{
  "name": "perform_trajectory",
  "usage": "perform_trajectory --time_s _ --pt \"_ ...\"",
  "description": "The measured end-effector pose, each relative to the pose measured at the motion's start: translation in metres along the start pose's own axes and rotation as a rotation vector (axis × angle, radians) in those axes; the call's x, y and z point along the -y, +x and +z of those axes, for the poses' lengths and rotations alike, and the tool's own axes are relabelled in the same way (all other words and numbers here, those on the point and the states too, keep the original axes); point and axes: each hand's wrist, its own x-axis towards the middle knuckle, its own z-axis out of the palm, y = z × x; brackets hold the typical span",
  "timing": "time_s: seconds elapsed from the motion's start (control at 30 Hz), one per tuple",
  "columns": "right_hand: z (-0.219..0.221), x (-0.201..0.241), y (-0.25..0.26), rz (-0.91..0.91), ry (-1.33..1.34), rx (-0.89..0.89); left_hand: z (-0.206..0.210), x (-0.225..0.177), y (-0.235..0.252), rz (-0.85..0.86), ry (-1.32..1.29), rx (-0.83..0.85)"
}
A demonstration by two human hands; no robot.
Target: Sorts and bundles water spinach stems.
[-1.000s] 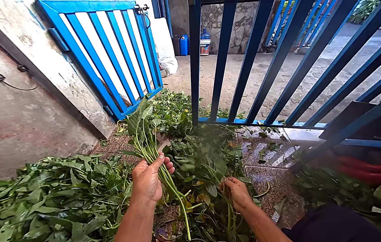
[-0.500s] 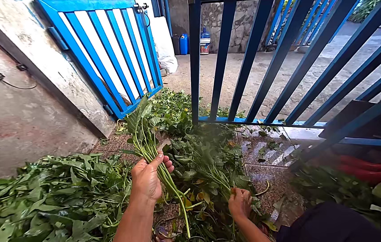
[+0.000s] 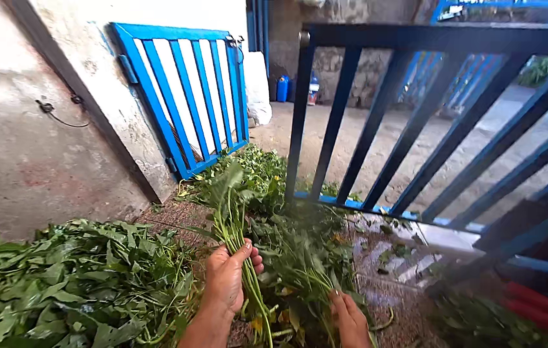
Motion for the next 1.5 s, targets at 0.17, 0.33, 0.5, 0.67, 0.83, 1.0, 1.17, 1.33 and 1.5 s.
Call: perform_trajectory --time_s 0.17,0.33,0.5,0.67,0.83,1.0,1.17,1.33,1.5 --pt "0.005 0.047 -0.012 -0.169 0.338 0.106 0.005 0.003 -0.002 -0.068 -0.049 0.036" --pt "0.016 0.059 -0.02 -0.268 0.397 0.308 0.006 0.009 -0.004 -0.121 -0.103 0.049" --pt "0.031 0.053 -0.03 -0.519 0.119 0.349 0.007 0.014 -0.011 -0.15 -0.094 0.102" --pt "0.039 0.046 -0.039 -0.743 -0.23 0.281 0.006 0.019 -0.013 -0.096 -0.063 0.151" --pt "0.042 0.047 -0.043 -0.864 -0.403 0.194 0.005 0.022 -0.013 -0.07 -0.093 0.203" --pt "0.039 0.049 -0.042 -0.923 -0.477 0.169 0.006 0.021 -0.015 -0.065 -0.077 0.235" --pt "0.034 0.052 -0.041 -0.994 -0.573 0.11 0.004 0.024 -0.012 -0.059 -0.093 0.293" --pt "0.031 0.052 -0.04 -1.042 -0.628 0.035 0.003 0.025 -0.013 -0.037 -0.119 0.358" --pt "0.026 0.035 -0.034 -0.985 -0.63 -0.008 0.0 0.008 -0.006 0.041 -0.007 0.132"
